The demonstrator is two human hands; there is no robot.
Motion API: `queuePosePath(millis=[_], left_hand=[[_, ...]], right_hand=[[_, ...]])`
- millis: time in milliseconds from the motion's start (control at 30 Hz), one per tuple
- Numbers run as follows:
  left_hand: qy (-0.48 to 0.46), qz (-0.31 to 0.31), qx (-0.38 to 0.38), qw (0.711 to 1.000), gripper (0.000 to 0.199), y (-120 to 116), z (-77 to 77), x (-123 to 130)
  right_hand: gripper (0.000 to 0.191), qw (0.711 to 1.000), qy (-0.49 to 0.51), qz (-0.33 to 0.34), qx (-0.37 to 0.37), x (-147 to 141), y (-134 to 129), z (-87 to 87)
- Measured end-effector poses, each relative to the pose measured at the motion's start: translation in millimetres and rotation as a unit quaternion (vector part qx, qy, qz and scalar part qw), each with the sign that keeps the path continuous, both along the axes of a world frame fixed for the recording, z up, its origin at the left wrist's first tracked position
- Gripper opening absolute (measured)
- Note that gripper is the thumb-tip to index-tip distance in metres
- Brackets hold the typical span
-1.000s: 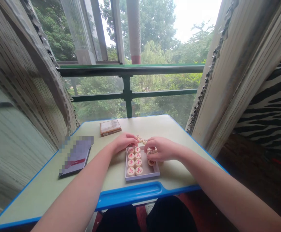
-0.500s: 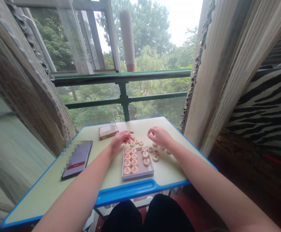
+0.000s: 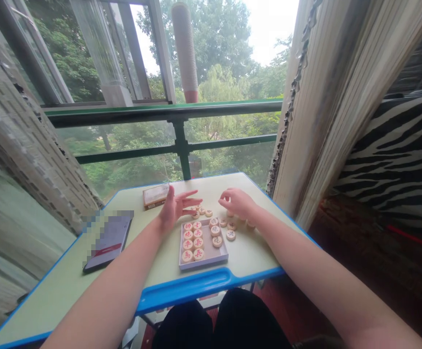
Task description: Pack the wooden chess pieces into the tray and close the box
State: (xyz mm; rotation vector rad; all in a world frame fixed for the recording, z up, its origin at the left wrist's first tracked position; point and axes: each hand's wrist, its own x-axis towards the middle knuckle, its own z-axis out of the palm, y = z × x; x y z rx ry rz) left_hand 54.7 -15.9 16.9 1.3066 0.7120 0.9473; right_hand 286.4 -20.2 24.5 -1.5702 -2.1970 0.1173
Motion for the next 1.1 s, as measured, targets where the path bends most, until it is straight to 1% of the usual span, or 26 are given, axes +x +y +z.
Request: queuePosePath(millis=[67,167,233,300,400,500,600,733,800,867,933,967,1033,1100], left_hand=[[-0.001,-0.006,-0.004,1.000,0.095,-1.4,1.4,-0.2],[-0.004,0.002,0.008,1.000,0.091,-2.6,3.8,-1.5],[-0.020,-0.004,0.012,1.000,0.090,-2.9,5.7,-3.0],[-0.048,-0.023,0.000,0.999,0.092,-3.1,7.2,-4.4],[-0.094,-0.066,-0.038,0.993,0.100,-3.3,7.6,-6.0],[-0.120,-0.091,-0.047,0.988,0.103,-2.8,6.5,-7.5],[-0.134,-0.091,-0.038,0.986,0.103,-1.6,7.2,-10.4],[-0.142,-0.090,-0.049,0.984,0.102,-0.6,10.9,-14.8],[-0.123,-0.066,-0.038,0.989,0.098,-0.3,11.6,-15.2],[-0.104,-0.024,-0.013,0.994,0.094,0.2,10.9,-14.1],[-0.097,0.007,0.000,0.995,0.093,0.5,9.3,-12.4],[-0.097,0.009,-0.002,0.995,0.094,0.7,8.3,-11.5],[-0.100,-0.008,-0.015,0.995,0.094,0.9,6.6,-10.2],[-0.102,-0.029,-0.021,0.994,0.094,1.3,5.4,-9.4]], right_hand=[[0.028,1.000,0.009,-0.007,0.000,3.5,1.6,1.5],[0.036,0.999,0.033,-0.037,0.009,12.9,5.0,4.8],[0.040,0.998,0.045,-0.051,0.012,19.2,8.0,5.6],[0.044,0.997,0.052,-0.051,0.017,22.6,11.0,4.0],[0.045,0.998,0.045,-0.036,0.019,20.9,13.7,-2.2],[0.044,1.000,0.020,-0.023,-0.007,16.5,13.9,-7.2],[0.043,0.999,0.019,-0.028,-0.017,16.0,14.0,-7.7],[0.044,0.999,0.023,-0.036,-0.012,18.0,16.0,-9.0],[0.044,0.999,0.015,-0.036,-0.017,17.5,16.4,-10.8],[0.042,0.999,0.015,-0.031,-0.023,16.5,15.3,-9.6],[0.037,0.999,0.030,-0.024,-0.037,16.0,12.1,-1.8],[0.033,0.998,0.037,-0.020,-0.053,16.2,9.5,5.0],[0.024,0.994,0.035,-0.009,-0.103,16.8,2.3,22.9],[0.021,0.986,-0.015,0.023,-0.167,16.6,-6.1,41.1]])
